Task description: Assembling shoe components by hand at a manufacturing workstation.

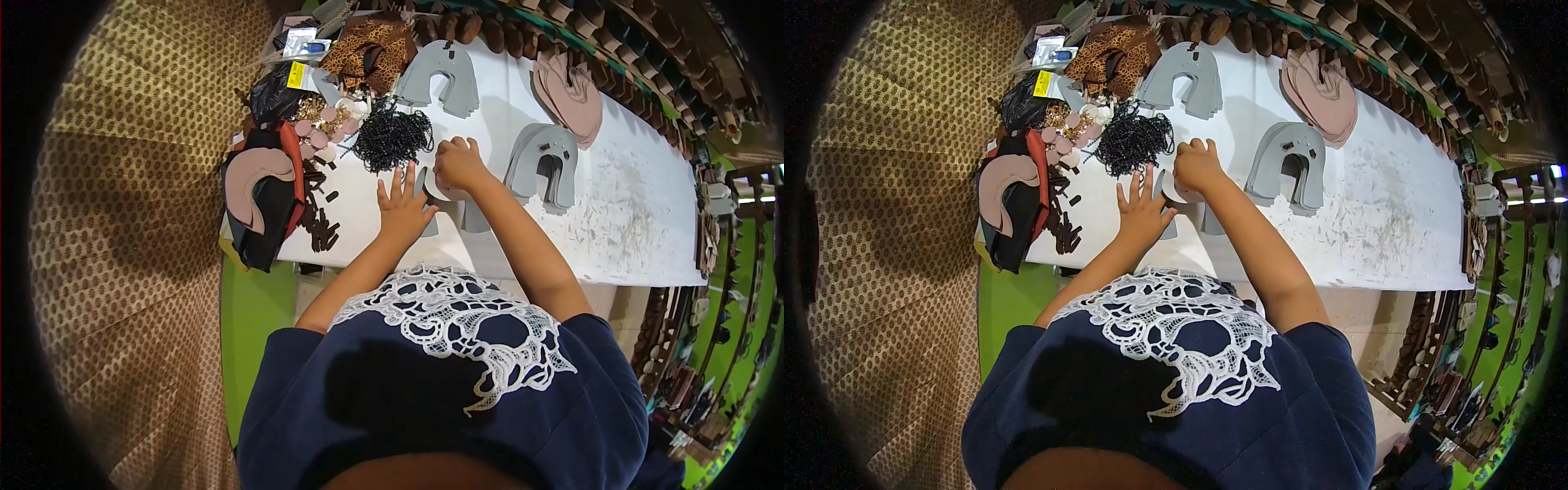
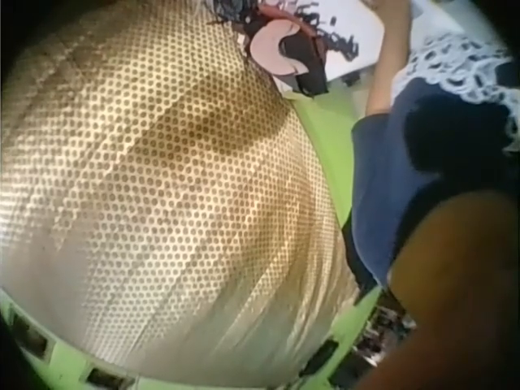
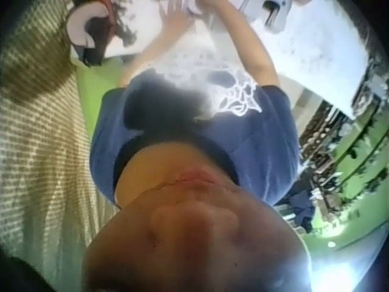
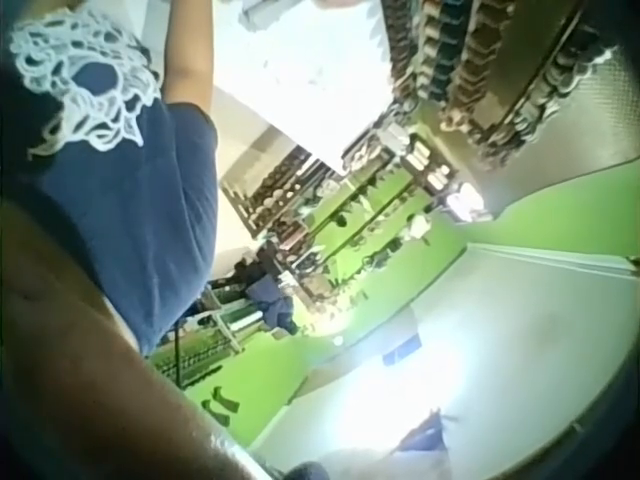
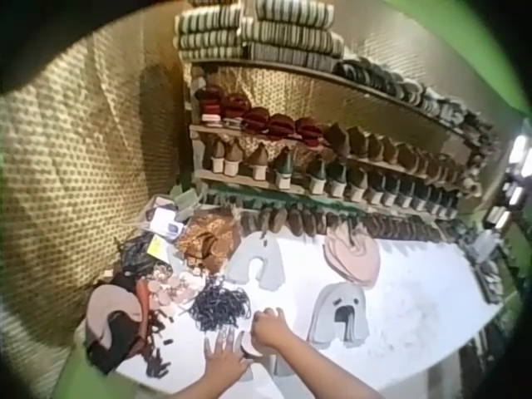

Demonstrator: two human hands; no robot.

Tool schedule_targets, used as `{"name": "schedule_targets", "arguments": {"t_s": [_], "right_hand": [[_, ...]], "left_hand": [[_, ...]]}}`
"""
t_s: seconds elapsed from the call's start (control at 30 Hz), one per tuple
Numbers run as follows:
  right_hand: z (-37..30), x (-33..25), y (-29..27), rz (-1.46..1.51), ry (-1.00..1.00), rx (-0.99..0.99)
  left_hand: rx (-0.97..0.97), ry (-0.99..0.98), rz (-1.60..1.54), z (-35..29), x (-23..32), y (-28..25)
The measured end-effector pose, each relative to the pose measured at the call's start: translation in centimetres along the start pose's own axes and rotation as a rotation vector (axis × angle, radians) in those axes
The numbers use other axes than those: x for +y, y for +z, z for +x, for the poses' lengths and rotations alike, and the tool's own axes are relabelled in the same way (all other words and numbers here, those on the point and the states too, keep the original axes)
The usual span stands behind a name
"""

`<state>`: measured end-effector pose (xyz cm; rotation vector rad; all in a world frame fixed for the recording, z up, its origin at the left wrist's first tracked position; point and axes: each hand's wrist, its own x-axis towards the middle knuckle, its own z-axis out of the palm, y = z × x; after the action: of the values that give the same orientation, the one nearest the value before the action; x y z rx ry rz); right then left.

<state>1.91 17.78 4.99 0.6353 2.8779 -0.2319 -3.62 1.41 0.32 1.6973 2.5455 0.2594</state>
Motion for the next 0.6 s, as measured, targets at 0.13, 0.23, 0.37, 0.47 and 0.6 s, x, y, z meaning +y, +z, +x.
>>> {"name": "schedule_targets", "arguments": {"t_s": [0.13, 0.23, 0.37, 0.47, 0.6], "right_hand": [[-0.2, 0.0, 0.5, -0.024, -0.014, 0.046], [-0.1, 0.6, 1.2, -0.014, -0.060, 0.121], [0.0, 0.7, 1.1, -0.044, -0.148, 0.172], [0.3, 0.9, 1.1, -0.051, -0.146, 0.160], [0.5, 1.0, 1.3, -0.074, -0.134, 0.141]], "left_hand": [[0.058, -0.011, -0.046, -0.2, -0.1, 0.6], [0.182, 0.016, -0.083, -0.2, -0.1, 0.9], [0.179, -0.002, -0.047, -0.3, -0.3, 1.3], [0.180, -0.025, -0.018, -0.3, -0.2, 1.3], [0.152, -0.059, 0.015, -0.4, 0.0, 1.3]]}}
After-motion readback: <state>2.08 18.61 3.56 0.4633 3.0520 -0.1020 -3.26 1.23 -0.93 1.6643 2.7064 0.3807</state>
